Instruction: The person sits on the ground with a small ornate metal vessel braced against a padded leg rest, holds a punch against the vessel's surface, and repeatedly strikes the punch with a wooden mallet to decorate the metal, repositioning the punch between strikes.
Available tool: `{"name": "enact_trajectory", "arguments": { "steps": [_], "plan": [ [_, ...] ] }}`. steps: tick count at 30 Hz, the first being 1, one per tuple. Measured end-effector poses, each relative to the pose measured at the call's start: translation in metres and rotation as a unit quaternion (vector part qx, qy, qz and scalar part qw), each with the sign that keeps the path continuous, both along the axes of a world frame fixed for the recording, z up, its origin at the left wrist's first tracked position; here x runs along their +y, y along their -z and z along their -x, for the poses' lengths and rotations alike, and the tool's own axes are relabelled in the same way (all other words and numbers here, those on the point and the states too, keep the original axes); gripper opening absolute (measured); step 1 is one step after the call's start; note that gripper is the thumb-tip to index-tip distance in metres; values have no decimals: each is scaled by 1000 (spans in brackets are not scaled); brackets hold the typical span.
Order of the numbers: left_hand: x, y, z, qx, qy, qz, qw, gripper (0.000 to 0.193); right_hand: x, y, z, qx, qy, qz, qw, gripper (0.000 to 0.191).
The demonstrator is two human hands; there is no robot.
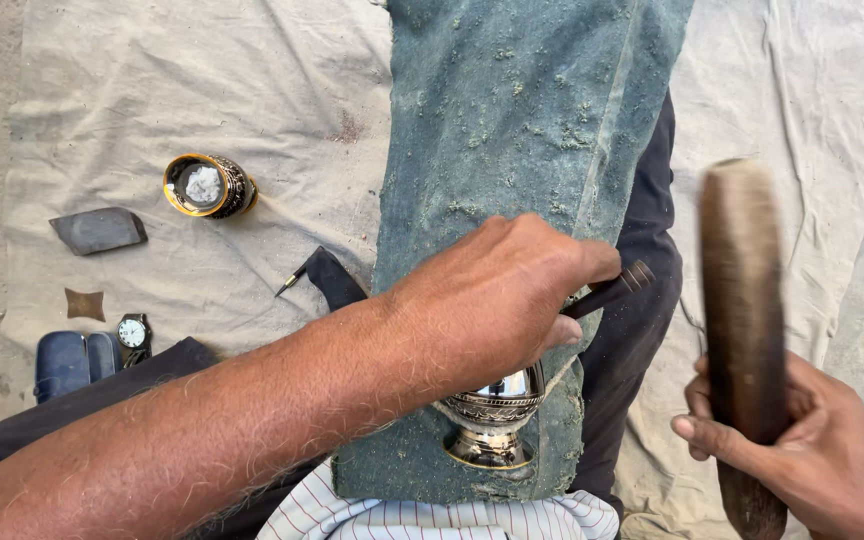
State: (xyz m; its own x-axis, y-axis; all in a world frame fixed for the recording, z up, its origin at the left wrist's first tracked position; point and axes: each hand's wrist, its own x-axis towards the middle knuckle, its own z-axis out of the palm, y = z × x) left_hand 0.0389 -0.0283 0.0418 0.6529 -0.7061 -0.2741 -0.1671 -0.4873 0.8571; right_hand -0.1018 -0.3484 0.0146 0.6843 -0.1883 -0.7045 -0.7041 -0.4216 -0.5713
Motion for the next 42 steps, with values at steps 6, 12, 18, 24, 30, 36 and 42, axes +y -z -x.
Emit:
{"name": "enact_trajectory", "arguments": {
  "steps": [6,12,18,24,30,36,42],
  "plan": [
    [-1,7,-2,-28,4,85,996,52,-23,0,35,-82,-7,-61,995,39],
    [-15,15,-8,-39,75,95,992,56,-24,5,68,-44,-16,82,996,41],
    [-12,25,-19,-33,152,174,972,54,3,9,94,-78,58,107,989,43],
    [-16,25,-23,-26,190,192,963,60,10,5,103,-113,73,183,974,30],
    [-8,26,-23,-14,231,237,944,53,12,8,113,-90,-33,338,936,30],
    [-2,26,-18,50,229,195,953,30,19,10,122,-61,71,252,963,41],
    [14,25,6,-15,-70,212,975,43,24,-9,75,-202,82,61,974,45]
  ]
}}
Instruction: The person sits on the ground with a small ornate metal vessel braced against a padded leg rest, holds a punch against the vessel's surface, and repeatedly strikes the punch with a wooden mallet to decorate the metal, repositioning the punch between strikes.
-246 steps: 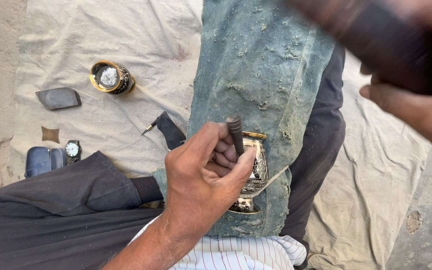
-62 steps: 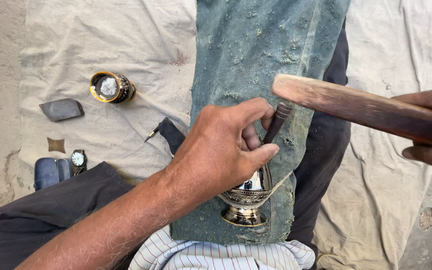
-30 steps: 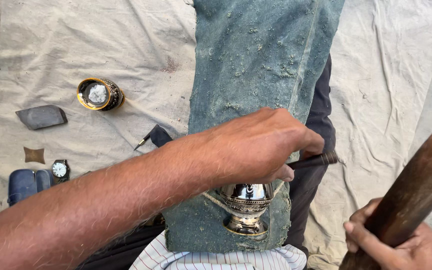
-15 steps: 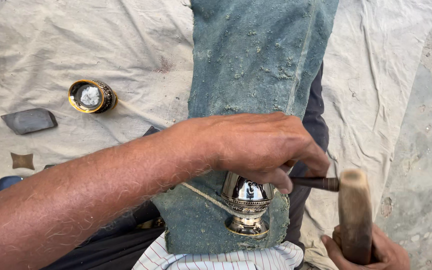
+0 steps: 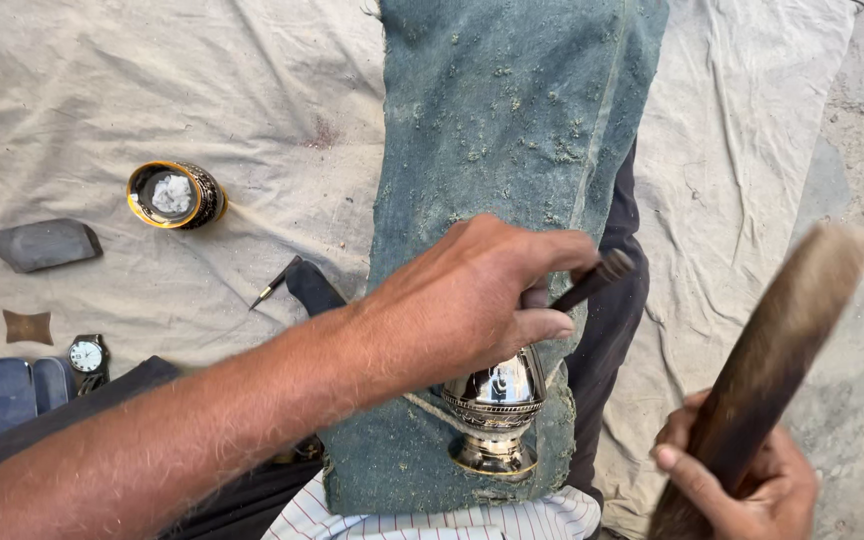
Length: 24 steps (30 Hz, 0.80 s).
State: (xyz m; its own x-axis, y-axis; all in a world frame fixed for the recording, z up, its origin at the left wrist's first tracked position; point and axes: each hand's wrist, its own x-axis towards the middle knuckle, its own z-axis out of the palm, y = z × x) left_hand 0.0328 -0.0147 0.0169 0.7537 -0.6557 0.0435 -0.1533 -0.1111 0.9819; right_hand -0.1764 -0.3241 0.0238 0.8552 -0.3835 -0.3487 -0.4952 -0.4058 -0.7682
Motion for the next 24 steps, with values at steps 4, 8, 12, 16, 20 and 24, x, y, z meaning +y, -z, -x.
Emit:
{"name": "enact_trajectory", "arguments": {
  "steps": [4,8,12,16,20,24],
  "plan": [
    [3,-6,3,86,-3,-121,989,42,2,-11,-55,43,-77,-9,996,40],
    [1,-11,2,49,-8,-122,991,43,-7,-12,-96,124,-97,42,987,52],
    [1,-11,2,61,-17,-127,990,42,-15,-7,-122,107,-90,103,985,52],
    [2,-9,6,87,-21,-133,987,41,-24,-14,-159,132,-363,233,893,41],
    [5,-12,16,114,-84,-113,983,36,-19,-10,-193,149,-315,219,911,43],
    [10,-12,22,141,-129,-97,977,33,-6,-18,-223,177,-421,243,856,38]
  ]
}}
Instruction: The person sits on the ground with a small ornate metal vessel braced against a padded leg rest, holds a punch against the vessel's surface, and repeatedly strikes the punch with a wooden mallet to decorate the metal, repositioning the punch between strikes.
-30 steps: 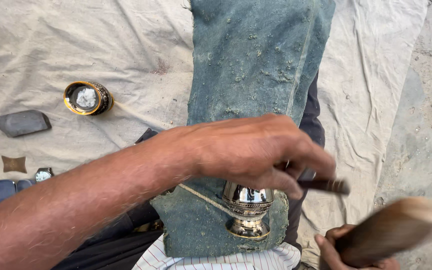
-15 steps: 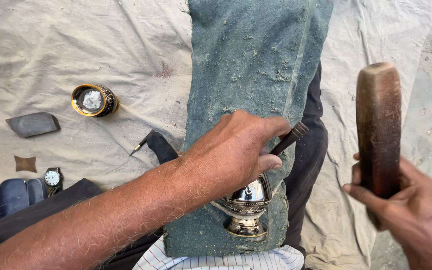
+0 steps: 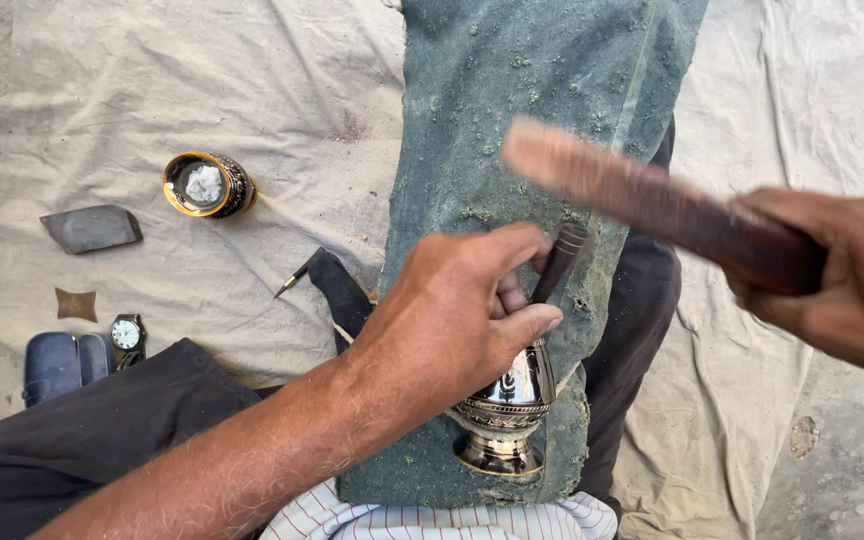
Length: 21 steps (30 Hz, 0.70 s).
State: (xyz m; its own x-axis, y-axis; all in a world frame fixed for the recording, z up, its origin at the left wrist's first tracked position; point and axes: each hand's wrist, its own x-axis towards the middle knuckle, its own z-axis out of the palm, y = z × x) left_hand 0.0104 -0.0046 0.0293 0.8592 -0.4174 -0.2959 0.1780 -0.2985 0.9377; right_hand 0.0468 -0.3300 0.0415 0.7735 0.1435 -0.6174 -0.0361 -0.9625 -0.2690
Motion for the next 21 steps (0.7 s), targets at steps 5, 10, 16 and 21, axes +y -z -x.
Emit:
{"name": "enact_trajectory", "arguments": {
  "steps": [5,10,16,21],
  "plan": [
    [1,2,2,20,-22,10,999,29,15,-6,-13,104,205,-88,969,46],
    [1,3,1,39,7,28,999,30,-12,-3,15,-30,66,-18,997,55],
    [-3,8,0,-71,52,23,996,39,-43,4,63,-34,108,18,993,52],
    [-9,14,-15,-174,119,83,974,44,-42,1,115,-45,184,49,981,44]
  ]
}}
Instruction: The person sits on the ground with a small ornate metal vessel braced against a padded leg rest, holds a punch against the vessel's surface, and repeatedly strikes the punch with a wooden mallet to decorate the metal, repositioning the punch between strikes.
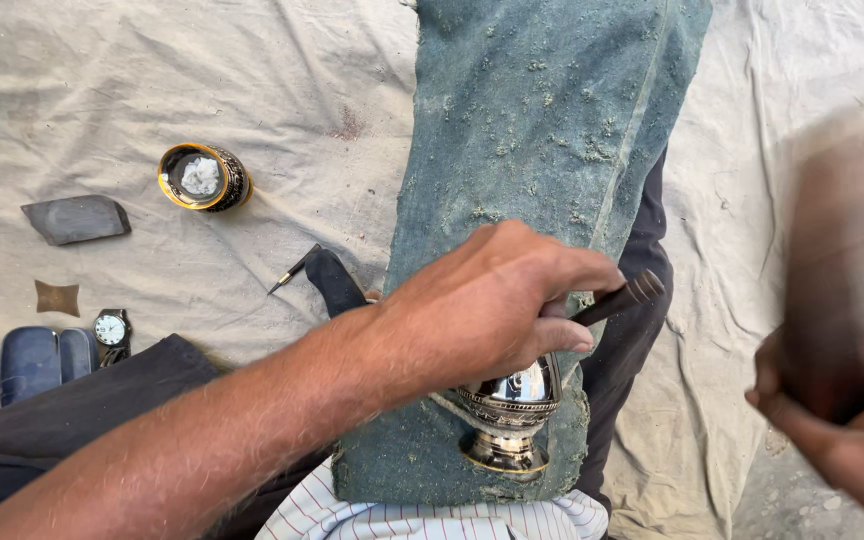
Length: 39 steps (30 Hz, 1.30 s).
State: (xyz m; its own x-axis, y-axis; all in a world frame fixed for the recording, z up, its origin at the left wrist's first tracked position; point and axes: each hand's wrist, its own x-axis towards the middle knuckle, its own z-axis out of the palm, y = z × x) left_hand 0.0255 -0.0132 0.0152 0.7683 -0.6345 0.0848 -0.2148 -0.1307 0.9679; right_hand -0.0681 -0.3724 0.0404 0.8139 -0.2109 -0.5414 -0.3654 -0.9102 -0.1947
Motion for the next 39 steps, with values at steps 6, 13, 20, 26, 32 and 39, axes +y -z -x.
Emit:
{"name": "enact_trajectory", "arguments": {
  "steps": [6,13,20,26,32,39],
  "plan": [
    [-1,1,-14,33,131,-22,991,46,-6,12,46,-121,515,-280,801,23],
    [-10,9,-20,-11,196,24,980,38,-20,28,81,-182,352,-214,893,26],
    [26,15,19,30,-47,151,987,35,39,57,97,-41,411,-258,873,39],
    [4,49,68,261,-195,351,878,33,107,59,78,-112,198,-364,903,45],
    [-15,60,80,287,-273,417,818,35,133,42,65,-60,192,-417,886,44],
    [13,33,45,330,-229,267,876,37,97,52,56,17,177,-532,828,49]
  ]
}}
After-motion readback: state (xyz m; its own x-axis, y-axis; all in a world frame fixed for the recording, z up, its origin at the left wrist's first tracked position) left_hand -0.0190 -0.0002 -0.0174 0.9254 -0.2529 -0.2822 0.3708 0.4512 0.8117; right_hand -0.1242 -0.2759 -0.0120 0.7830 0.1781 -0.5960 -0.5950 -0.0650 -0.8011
